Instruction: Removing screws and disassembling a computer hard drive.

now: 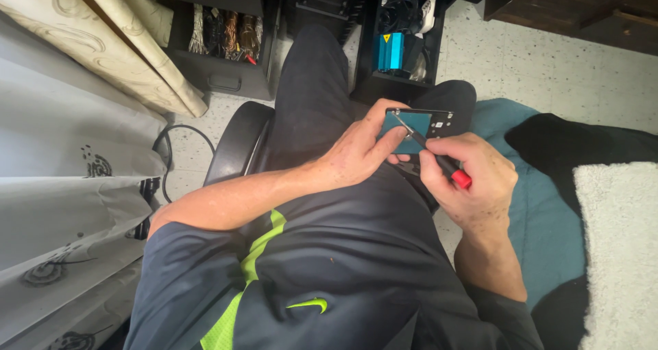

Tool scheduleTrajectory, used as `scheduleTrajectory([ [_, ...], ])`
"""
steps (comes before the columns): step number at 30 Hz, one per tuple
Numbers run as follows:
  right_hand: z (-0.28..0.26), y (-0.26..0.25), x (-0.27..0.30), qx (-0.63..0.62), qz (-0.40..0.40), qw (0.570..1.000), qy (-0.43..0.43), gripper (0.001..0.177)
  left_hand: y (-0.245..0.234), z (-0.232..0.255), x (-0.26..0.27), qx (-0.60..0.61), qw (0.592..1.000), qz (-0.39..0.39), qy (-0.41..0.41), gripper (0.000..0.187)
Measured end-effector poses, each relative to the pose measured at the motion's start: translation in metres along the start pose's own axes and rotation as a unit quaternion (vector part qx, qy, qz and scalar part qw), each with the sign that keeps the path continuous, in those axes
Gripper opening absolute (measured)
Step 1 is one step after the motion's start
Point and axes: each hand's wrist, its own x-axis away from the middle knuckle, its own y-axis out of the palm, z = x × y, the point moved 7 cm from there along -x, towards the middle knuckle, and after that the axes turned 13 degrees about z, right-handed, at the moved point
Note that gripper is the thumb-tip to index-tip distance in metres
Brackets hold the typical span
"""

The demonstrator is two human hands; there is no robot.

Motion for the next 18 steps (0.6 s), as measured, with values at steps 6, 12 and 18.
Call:
scheduleTrajectory([
  [6,0.01,-0.002,0.002,0.038,0.008,0.999,0.035,0.022,-0.007,-0.001,-0.002,-0.138,0.988,0.025,0.059,0.031],
  [12,0.013,-0.001,0.002,0.035,0.017,0.999,0.033,0.021,-0.011,0.004,-0.003,-0.189,0.977,0.043,0.084,0.03],
  [18,0.006,0.003,-0.001,0.01,0.007,1.0,0.017,0.023,-0.011,0.006,-0.004,-0.148,0.986,0.041,0.062,0.029],
])
